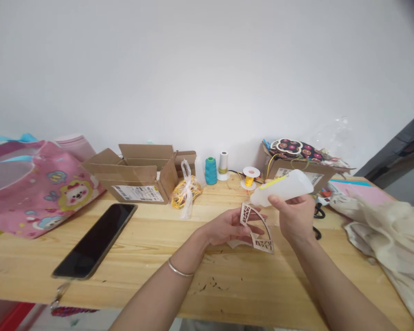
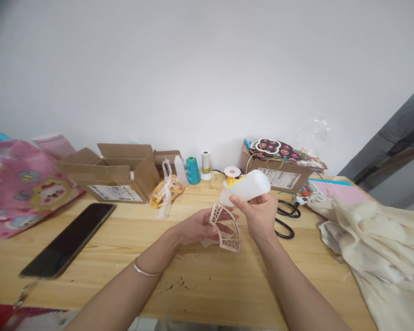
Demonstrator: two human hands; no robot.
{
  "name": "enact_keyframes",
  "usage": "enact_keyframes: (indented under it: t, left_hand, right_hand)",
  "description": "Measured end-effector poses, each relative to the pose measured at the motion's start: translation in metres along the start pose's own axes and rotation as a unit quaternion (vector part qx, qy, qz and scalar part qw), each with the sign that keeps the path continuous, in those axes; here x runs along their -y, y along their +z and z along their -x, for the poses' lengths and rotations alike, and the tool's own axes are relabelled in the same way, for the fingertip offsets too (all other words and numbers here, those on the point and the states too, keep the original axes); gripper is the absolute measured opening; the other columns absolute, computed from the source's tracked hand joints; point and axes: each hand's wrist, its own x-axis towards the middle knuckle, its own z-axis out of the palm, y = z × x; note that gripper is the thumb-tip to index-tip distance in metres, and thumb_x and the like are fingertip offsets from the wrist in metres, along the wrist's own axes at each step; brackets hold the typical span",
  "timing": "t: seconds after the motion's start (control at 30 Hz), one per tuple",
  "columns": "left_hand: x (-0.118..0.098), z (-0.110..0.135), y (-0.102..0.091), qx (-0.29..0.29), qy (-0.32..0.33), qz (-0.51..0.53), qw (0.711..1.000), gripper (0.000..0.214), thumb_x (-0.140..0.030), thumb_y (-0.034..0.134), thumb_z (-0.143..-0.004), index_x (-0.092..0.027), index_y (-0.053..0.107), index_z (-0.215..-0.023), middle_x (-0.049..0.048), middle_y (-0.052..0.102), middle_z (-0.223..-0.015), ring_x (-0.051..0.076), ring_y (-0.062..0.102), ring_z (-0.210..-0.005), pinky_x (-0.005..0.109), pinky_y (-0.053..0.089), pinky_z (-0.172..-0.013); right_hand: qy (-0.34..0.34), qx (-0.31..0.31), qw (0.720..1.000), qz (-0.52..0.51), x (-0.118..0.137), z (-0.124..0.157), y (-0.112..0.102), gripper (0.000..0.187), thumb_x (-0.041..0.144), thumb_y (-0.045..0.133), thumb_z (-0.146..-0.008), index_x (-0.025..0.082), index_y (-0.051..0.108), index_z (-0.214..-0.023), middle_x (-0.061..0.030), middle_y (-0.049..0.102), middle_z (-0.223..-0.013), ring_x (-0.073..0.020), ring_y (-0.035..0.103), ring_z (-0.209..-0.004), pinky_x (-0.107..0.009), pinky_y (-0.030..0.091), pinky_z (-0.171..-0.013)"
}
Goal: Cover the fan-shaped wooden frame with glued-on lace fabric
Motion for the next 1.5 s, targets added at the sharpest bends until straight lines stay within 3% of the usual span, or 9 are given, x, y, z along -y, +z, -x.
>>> enact_keyframes:
  t: [0.13, 0.5, 0.8, 1.0, 1.27, 1.5]
  left_hand:
    - [0.0, 0.0, 0.0, -0.001, 0.002, -0.001, 1.0, 0.055, -0.02, 0.068, -0.066, -0.024, 0.048, -0.117, 0.0158, 0.037, -0.133, 0.025, 0.055, -0.102, 0.039, 0.044, -0.078]
    - [-0.001, 0.0, -0.002, -0.021, 0.015, -0.007, 1.0, 0.052, -0.021, 0.069, -0.065, -0.021, 0.052, -0.114, 0.0163, 0.039, -0.132, 0.026, 0.055, -0.101, 0.042, 0.044, -0.08]
    - [-0.002, 0.0, -0.003, -0.014, 0.003, -0.008, 1.0, 0.052, -0.017, 0.07, -0.063, -0.02, 0.053, -0.112, 0.0169, 0.043, -0.128, 0.025, 0.056, -0.099, 0.043, 0.041, -0.084]
    - [-0.01, 0.004, -0.002, -0.026, 0.004, -0.017, 1.0, 0.054, -0.019, 0.069, -0.065, -0.022, 0.051, -0.115, 0.0163, 0.036, -0.134, 0.024, 0.056, -0.099, 0.037, 0.045, -0.078]
    - [-0.009, 0.005, -0.004, -0.028, -0.004, -0.036, 0.999, 0.053, -0.016, 0.068, -0.065, -0.021, 0.052, -0.115, 0.0164, 0.041, -0.131, 0.019, 0.059, -0.087, 0.027, 0.048, -0.066]
    - [-0.011, 0.005, -0.005, -0.03, 0.005, -0.024, 0.999, 0.054, -0.017, 0.069, -0.063, -0.021, 0.053, -0.114, 0.0166, 0.04, -0.132, 0.012, 0.06, -0.074, 0.026, 0.048, -0.064]
  right_hand:
    - [-0.015, -0.03, 0.999, -0.005, -0.001, -0.003, -0.001, 0.028, 0.023, 0.074, -0.054, 0.016, 0.064, -0.078, -0.0043, 0.069, -0.073, -0.021, 0.064, -0.073, -0.037, 0.051, -0.07]
    - [-0.044, 0.015, 0.997, 0.063, 0.005, 0.0, -0.003, 0.016, 0.023, 0.075, -0.052, 0.017, 0.065, -0.061, -0.0022, 0.067, -0.066, -0.0194, 0.061, -0.066, -0.036, 0.05, -0.067]
    - [-0.029, 0.019, 0.998, 0.045, 0.007, 0.0, -0.001, 0.02, 0.024, 0.075, -0.051, 0.017, 0.065, -0.067, -0.0034, 0.068, -0.072, -0.0209, 0.062, -0.071, -0.037, 0.05, -0.069]
    - [-0.03, 0.02, 0.999, 0.038, 0.008, -0.002, -0.005, 0.018, 0.023, 0.075, -0.052, 0.016, 0.065, -0.065, -0.0033, 0.068, -0.072, -0.0201, 0.062, -0.071, -0.035, 0.05, -0.069]
    - [-0.038, 0.033, 0.998, 0.033, 0.008, -0.001, -0.003, 0.018, 0.021, 0.076, -0.051, 0.017, 0.064, -0.065, -0.0016, 0.068, -0.071, -0.0173, 0.061, -0.069, -0.032, 0.05, -0.068]
    - [-0.046, 0.026, 0.998, 0.027, 0.01, -0.002, -0.005, 0.017, 0.022, 0.076, -0.051, 0.017, 0.063, -0.062, -0.0008, 0.067, -0.067, -0.0162, 0.06, -0.066, -0.031, 0.051, -0.066]
